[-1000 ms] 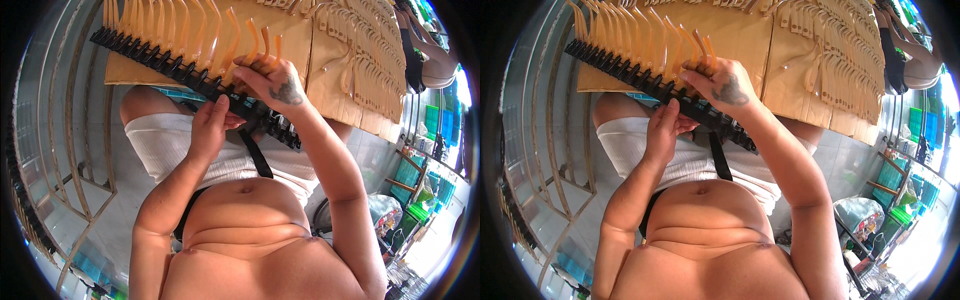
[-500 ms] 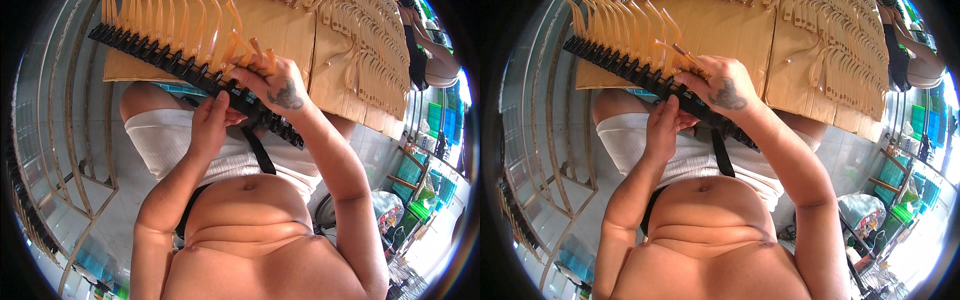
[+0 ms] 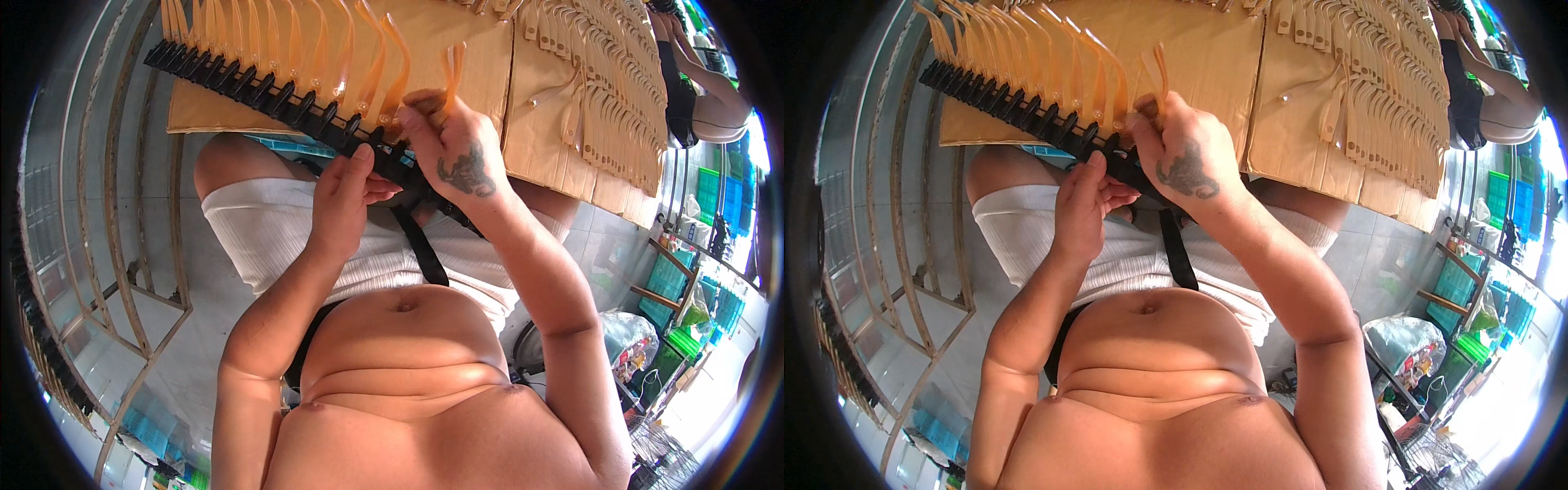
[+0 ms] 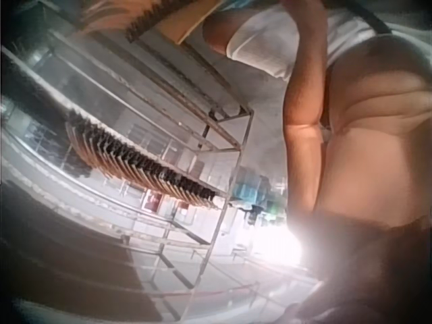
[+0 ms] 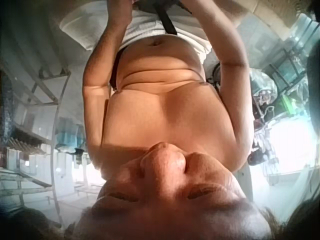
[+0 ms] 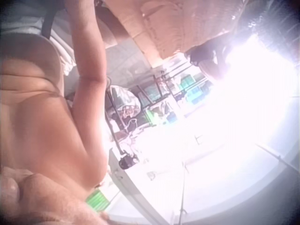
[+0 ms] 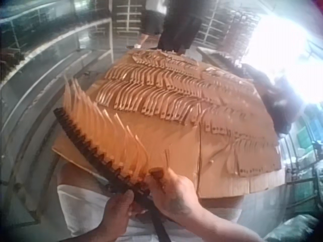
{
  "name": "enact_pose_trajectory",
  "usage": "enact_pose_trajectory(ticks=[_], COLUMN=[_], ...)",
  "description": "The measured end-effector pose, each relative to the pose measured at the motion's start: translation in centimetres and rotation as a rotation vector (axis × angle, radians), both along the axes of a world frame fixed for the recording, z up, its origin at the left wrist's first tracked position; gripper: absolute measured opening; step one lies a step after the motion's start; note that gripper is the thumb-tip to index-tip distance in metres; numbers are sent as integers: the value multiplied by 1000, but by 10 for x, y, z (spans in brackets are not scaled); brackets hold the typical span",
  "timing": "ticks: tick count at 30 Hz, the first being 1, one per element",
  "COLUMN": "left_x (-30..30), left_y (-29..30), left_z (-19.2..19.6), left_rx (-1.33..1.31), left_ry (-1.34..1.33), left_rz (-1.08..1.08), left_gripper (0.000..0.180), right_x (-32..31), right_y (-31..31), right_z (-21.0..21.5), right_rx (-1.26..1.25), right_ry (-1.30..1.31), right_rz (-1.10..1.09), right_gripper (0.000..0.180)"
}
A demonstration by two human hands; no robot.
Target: The person inserts clear plastic hooks into slots on a black plastic hanger base. They repeatedly pick up hooks from a cardboard sheet and attach them to the base, then place the assembled hanger onto a nearby rack.
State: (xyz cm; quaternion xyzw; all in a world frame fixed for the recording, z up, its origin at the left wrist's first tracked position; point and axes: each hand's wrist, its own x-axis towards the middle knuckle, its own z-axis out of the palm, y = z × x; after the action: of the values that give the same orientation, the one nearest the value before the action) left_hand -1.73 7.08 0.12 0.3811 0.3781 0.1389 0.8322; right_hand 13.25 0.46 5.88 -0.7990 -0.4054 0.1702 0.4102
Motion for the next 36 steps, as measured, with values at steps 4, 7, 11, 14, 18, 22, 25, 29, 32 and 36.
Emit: enact_pose_trajectory(ticks=[4, 7, 11, 14, 18, 22, 25, 29, 32, 36], left_x=[-1, -1, 0, 0, -2, -1, -1, -1, 1, 5], left_y=[-1, -2, -8, -12, -14, -14, -14, -14, -12, -16], left_z=[1, 1, 7, 10, 6, 8, 8, 7, 5, 12], left_rx=[22, 10, -37, -34, -35, -40, -43, -33, -20, -36], left_ry=[24, 5, 37, 35, 15, -8, -7, 18, 46, 25], left_rz=[13, 17, -116, -164, -134, -125, -121, -122, -89, -17], left_gripper=[40, 41, 41, 40, 40, 40, 40, 41, 42, 44], right_x=[19, 25, 26, 24, 25, 25, 25, 30, 37, 40], right_y=[-1, -8, -13, -14, -12, -11, -9, -11, -18, -26], right_z=[-10, -1, 1, -1, -4, -8, -3, 5, 11, 18], right_rx=[-17, 8, -17, -32, -59, -13, -66, -161, -169, -176], right_ry=[175, 167, 226, 216, 198, 191, 187, 196, 287, 347], right_rz=[-88, 99, 94, 122, 134, 135, 150, 234, 237, 135], right_gripper=[20, 20, 19, 18, 18, 19, 19, 19, 21, 21])
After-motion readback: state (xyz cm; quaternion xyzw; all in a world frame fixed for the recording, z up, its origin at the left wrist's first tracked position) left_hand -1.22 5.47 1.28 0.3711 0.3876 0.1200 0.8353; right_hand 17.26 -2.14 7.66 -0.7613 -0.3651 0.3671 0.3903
